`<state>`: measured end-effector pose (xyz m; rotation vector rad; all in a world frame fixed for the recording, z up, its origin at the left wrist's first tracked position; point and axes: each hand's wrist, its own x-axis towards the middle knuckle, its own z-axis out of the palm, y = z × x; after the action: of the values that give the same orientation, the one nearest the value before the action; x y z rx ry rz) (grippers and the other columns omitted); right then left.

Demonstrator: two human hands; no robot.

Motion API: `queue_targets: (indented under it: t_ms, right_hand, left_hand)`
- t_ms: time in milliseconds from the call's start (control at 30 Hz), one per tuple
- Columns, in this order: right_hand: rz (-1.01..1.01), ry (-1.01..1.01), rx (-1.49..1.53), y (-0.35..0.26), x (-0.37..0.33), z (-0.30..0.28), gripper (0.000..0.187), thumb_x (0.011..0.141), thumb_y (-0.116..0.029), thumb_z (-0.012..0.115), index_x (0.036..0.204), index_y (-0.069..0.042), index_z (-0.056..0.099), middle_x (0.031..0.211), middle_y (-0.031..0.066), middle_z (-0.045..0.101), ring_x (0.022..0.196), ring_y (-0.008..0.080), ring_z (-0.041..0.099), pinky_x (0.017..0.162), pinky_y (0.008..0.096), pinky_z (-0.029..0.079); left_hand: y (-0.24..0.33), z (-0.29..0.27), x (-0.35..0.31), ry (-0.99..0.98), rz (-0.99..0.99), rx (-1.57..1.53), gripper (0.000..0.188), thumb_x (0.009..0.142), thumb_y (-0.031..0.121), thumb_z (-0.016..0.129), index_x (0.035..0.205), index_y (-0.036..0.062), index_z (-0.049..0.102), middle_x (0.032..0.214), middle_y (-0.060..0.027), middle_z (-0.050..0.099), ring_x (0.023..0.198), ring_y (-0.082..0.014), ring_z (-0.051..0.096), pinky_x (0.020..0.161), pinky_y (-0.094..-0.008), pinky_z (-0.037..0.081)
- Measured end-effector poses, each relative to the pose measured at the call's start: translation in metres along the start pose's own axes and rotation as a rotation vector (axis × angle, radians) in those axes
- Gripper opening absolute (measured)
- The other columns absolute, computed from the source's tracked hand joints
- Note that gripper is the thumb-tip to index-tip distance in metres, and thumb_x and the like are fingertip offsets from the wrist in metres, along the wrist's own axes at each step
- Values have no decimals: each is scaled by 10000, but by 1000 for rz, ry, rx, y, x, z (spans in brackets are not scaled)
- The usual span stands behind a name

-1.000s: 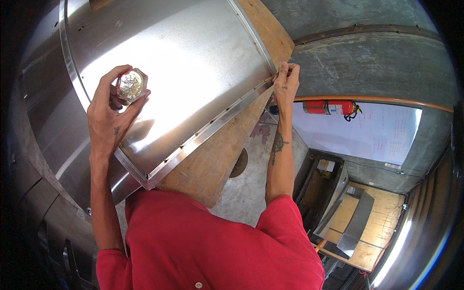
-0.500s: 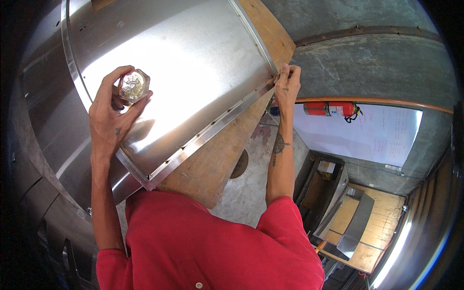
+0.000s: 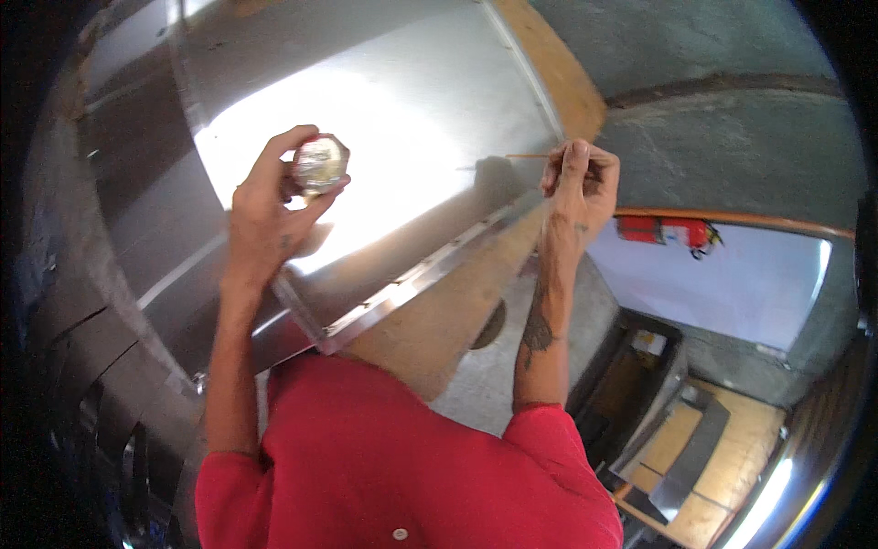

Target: The person applies a substance from a small container to the edges of a stainless steel panel using a small tool, then wipes the surface with a cloth. The person dips the cloth into a bucket of water, wrings it out, and continues wiping the panel.

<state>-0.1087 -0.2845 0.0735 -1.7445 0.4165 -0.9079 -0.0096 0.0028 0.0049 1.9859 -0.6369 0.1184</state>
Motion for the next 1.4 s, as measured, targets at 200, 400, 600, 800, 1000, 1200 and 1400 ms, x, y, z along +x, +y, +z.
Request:
queue_targets:
  t_ms: [200, 400, 600, 800, 1000, 1200, 1400]
  right_hand:
    - [-237, -205, -68, -39, -60, 81, 125, 1045, -112, 673, 1045, -15, 594, 919, 98, 697, 715, 104, 612, 625, 238, 499]
    - [-320, -375, -192, -31, -63, 117, 113, 1014, -108, 703, 1064, -12, 671, 963, 101, 696, 690, 136, 658, 583, 291, 530]
    - [-192, -293, -133, -33, -60, 111, 147, 1025, -144, 704, 1051, -9, 651, 926, 98, 694, 684, 123, 629, 600, 283, 516]
    - [-93, 9, 7, -29, -32, 65, 184, 1079, -193, 636, 1056, -27, 561, 925, 81, 678, 699, 83, 577, 635, 235, 484]
    - [-93, 412, -263, 18, 21, -27, 338, 1104, -343, 574, 1065, -13, 508, 896, 104, 621, 663, 116, 585, 626, 257, 486]
    - [-12, 471, -547, 62, 33, -75, 399, 1109, -399, 543, 1077, -3, 502, 869, 143, 634, 629, 173, 668, 612, 313, 512]
    - [-82, 400, -688, 90, 31, -78, 378, 1128, -368, 502, 1085, 7, 497, 856, 150, 645, 626, 196, 690, 599, 336, 524]
  left_hand:
    - [6, -1, 5, -22, 54, 5, 661, 809, 230, 913, 1368, 81, 592, 1233, -116, 714, 1017, -210, 744, 838, -324, 652]
    - [4, -4, 6, 8, 93, 10, 648, 797, 201, 918, 1351, 77, 605, 1233, -118, 715, 1007, -214, 745, 815, -327, 649]
    - [15, -3, 7, -24, -28, -31, 623, 788, 128, 908, 1331, 70, 606, 1227, -124, 722, 1018, -253, 761, 835, -372, 663]
    - [3, -2, 2, -5, -87, -34, 606, 818, 184, 902, 1354, 103, 631, 1117, -94, 751, 821, -132, 721, 664, -269, 590]
    - [2, 4, 1, 49, 11, 39, 640, 808, 213, 913, 1375, 135, 627, 1178, -69, 732, 862, -121, 705, 680, -272, 601]
    - [0, 4, 2, 41, 6, -3, 644, 818, 189, 908, 1386, 121, 613, 1203, -84, 721, 943, -163, 730, 733, -292, 629]
    - [-1, 3, 1, 31, -6, -3, 639, 820, 186, 906, 1380, 106, 609, 1230, -108, 711, 946, -184, 740, 762, -317, 653]
